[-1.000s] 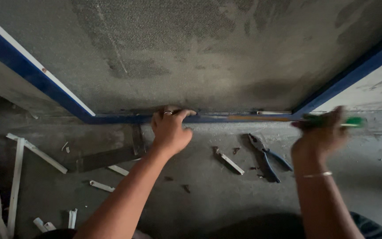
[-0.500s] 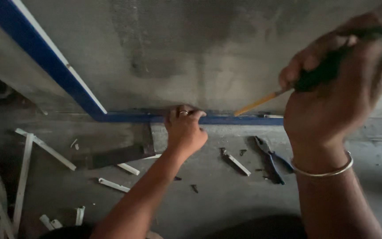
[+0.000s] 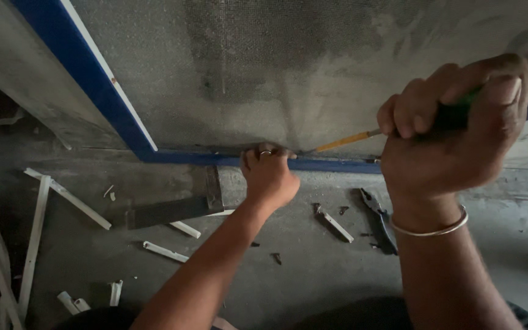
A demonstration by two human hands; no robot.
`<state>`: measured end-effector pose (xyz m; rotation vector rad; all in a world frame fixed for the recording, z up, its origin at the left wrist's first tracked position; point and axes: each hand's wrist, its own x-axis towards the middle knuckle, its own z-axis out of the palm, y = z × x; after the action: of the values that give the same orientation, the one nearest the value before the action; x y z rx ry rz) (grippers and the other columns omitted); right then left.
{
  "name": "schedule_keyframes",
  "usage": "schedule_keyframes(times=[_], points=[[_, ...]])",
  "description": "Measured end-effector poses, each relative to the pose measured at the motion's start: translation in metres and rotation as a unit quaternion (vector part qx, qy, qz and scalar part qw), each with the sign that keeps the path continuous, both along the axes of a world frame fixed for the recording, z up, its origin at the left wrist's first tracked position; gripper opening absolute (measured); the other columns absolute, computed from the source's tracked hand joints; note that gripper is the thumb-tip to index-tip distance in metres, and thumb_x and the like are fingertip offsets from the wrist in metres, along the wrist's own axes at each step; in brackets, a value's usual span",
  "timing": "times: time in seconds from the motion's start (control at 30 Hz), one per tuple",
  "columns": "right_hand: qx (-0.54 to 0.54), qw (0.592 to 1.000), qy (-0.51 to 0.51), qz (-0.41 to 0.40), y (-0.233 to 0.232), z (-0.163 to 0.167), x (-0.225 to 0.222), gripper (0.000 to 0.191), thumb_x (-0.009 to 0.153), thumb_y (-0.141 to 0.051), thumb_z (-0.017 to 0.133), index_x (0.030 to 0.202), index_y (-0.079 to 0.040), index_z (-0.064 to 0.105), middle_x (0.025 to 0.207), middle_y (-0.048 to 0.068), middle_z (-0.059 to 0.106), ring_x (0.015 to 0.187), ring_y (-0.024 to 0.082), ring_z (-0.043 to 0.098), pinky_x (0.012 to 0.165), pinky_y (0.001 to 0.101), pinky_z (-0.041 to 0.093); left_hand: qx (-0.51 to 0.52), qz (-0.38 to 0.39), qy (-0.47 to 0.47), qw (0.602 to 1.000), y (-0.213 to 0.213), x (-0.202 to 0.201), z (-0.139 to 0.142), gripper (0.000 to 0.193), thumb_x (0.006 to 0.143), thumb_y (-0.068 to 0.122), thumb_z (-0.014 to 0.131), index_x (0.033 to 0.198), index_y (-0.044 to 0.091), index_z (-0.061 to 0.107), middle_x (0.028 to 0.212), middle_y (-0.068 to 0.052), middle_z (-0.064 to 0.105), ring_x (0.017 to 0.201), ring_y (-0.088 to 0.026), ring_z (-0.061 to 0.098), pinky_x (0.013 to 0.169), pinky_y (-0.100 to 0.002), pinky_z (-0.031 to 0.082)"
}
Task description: The person installs a white plastic spline into the groove of a blue metal screen frame using a screwdriver and pliers. They repeatedly press the spline into the groove and tap it with the screwdriver handle to secure it along the bottom edge of the frame.
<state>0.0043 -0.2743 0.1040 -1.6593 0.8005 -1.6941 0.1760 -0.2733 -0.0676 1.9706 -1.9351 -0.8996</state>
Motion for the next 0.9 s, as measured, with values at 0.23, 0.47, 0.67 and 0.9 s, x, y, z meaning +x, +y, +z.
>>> schedule_keyframes(times=[0.23, 0.47, 0.67, 0.9], points=[[-0.025, 1.000, 0.012, -0.005, 0.000, 0.000, -0.001, 0.042, 0.124, -0.041, 0.033, 0.101, -0.007, 0.042, 0.061, 0.007, 0.038, 0.048, 0.015, 0.036, 0.048, 0.0332, 0.038, -0.021, -0.050, -0.062, 0.997, 0.006, -0.001, 0.008, 0.053, 0.082, 0.021, 0.066, 0.134, 0.006, 0.064, 0.143, -0.027, 0.052, 0.139, -0.042, 0.040, 0.122, -0.061, 0.010], [-0.021, 0.998, -0.037, -0.056, 0.004, -0.014, -0.014, 0.042, 0.124, -0.040, 0.038, 0.099, -0.007, 0.043, 0.061, 0.006, 0.039, 0.047, 0.016, 0.037, 0.047, 0.0343, 0.039, 0.057, -0.007, -0.010, 0.998, -0.006, -0.002, 0.010, 0.052, 0.083, 0.016, 0.060, 0.134, 0.022, 0.065, 0.150, -0.017, 0.047, 0.148, -0.046, 0.024, 0.125, -0.058, 0.001], [-0.012, 0.995, -0.092, -0.025, 0.005, -0.018, -0.016, 0.040, 0.123, -0.039, 0.036, 0.099, -0.008, 0.044, 0.062, 0.007, 0.039, 0.049, 0.017, 0.037, 0.049, 0.0350, 0.037, 0.113, -0.030, -0.018, 0.993, -0.012, 0.002, 0.006, 0.058, 0.084, 0.011, 0.055, 0.138, 0.029, 0.063, 0.153, -0.018, 0.044, 0.148, -0.051, 0.022, 0.125, -0.060, 0.001], [-0.016, 0.997, -0.055, -0.046, 0.009, -0.021, -0.020, 0.041, 0.125, -0.040, 0.035, 0.101, -0.009, 0.045, 0.060, 0.006, 0.040, 0.047, 0.015, 0.036, 0.047, 0.0344, 0.036, 0.061, -0.015, -0.019, 0.998, -0.007, -0.001, 0.000, 0.053, 0.082, 0.012, 0.058, 0.133, 0.026, 0.066, 0.153, -0.019, 0.040, 0.145, -0.049, 0.026, 0.124, -0.060, 0.003]])
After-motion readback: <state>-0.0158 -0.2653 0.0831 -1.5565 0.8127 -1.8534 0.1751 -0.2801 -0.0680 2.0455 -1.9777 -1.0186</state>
